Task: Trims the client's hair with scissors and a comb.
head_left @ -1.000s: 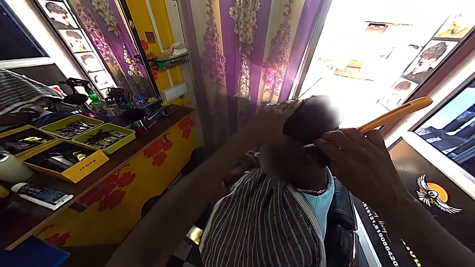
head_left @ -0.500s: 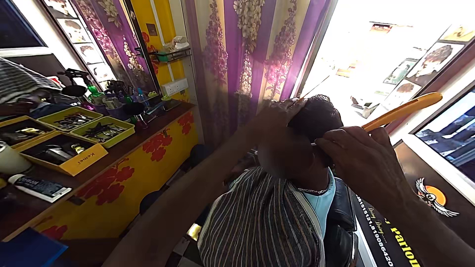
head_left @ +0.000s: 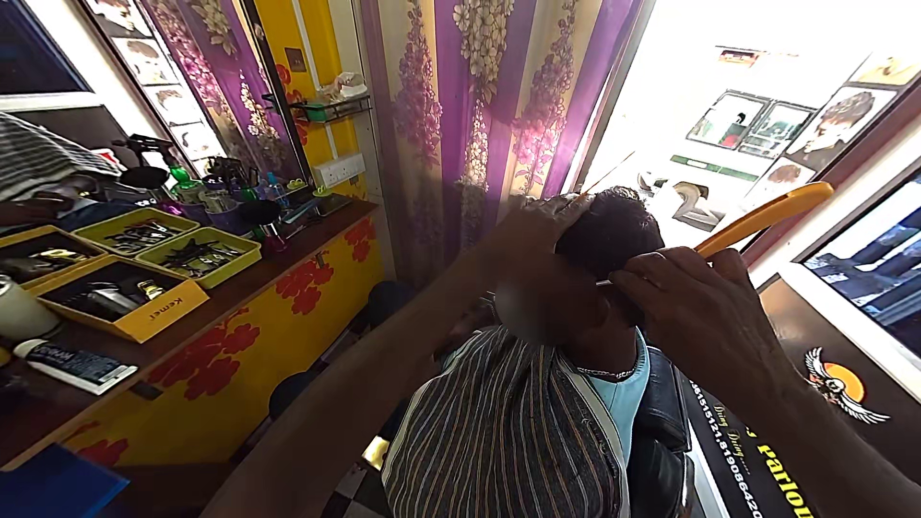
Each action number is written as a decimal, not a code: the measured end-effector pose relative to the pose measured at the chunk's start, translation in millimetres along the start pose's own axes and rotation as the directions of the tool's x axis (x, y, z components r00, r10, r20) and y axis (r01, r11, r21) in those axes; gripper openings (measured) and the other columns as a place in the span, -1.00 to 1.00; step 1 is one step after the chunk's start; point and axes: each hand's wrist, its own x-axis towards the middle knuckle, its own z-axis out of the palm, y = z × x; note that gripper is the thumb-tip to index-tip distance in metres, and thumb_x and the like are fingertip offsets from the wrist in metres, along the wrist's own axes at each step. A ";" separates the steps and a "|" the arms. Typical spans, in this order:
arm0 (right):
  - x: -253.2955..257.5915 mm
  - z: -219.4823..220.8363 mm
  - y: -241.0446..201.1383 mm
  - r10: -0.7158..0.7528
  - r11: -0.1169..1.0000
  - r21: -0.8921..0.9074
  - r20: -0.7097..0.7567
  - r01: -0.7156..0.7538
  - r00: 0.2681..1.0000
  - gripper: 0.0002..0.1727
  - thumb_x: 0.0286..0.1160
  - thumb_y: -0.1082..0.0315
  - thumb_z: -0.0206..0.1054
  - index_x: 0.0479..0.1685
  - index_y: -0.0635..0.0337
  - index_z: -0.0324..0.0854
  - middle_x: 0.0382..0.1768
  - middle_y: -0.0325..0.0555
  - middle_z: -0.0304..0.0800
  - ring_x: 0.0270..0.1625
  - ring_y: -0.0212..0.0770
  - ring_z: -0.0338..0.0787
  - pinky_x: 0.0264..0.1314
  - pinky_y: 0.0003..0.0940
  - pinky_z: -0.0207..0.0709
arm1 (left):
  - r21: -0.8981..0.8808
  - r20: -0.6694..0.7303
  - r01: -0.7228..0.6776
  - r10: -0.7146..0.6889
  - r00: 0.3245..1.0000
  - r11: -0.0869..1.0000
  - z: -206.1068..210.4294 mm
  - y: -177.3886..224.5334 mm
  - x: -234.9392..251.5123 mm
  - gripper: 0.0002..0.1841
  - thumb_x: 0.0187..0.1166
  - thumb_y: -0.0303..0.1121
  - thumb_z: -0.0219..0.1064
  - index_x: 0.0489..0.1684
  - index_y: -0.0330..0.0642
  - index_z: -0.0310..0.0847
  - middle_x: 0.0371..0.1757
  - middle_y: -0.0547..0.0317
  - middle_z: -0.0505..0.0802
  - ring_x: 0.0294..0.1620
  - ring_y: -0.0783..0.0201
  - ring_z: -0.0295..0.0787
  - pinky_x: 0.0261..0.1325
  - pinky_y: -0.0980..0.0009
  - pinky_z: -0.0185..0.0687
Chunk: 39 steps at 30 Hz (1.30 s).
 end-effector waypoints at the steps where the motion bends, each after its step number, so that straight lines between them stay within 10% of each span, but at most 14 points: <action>1: 0.0 0.2 0.4 -0.005 1.000 0.001 0.002 0.005 1.000 -0.71 0.27 0.67 0.40 -0.10 0.16 0.83 -0.11 0.01 0.79 0.02 0.10 0.77 -0.13 0.05 0.42 | 0.000 -0.004 0.001 -0.001 1.000 1.000 0.3 -0.3 0.0 0.17 0.17 0.36 0.50 0.81 -0.22 0.20 0.64 -0.22 0.56 0.64 -0.10 0.49 0.63 -0.17 0.26; 39: -27.5 12.8 -1.1 0.141 0.989 0.069 -0.156 -0.132 0.978 -0.68 0.45 0.58 0.24 0.03 0.12 0.84 -0.05 -0.02 0.81 0.01 0.08 0.74 -0.11 0.02 0.38 | 0.007 0.033 0.066 -0.067 0.997 0.998 -1.0 4.0 0.7 0.16 0.22 0.34 0.47 0.82 -0.25 0.18 0.65 -0.22 0.54 0.64 -0.12 0.48 0.64 -0.26 0.20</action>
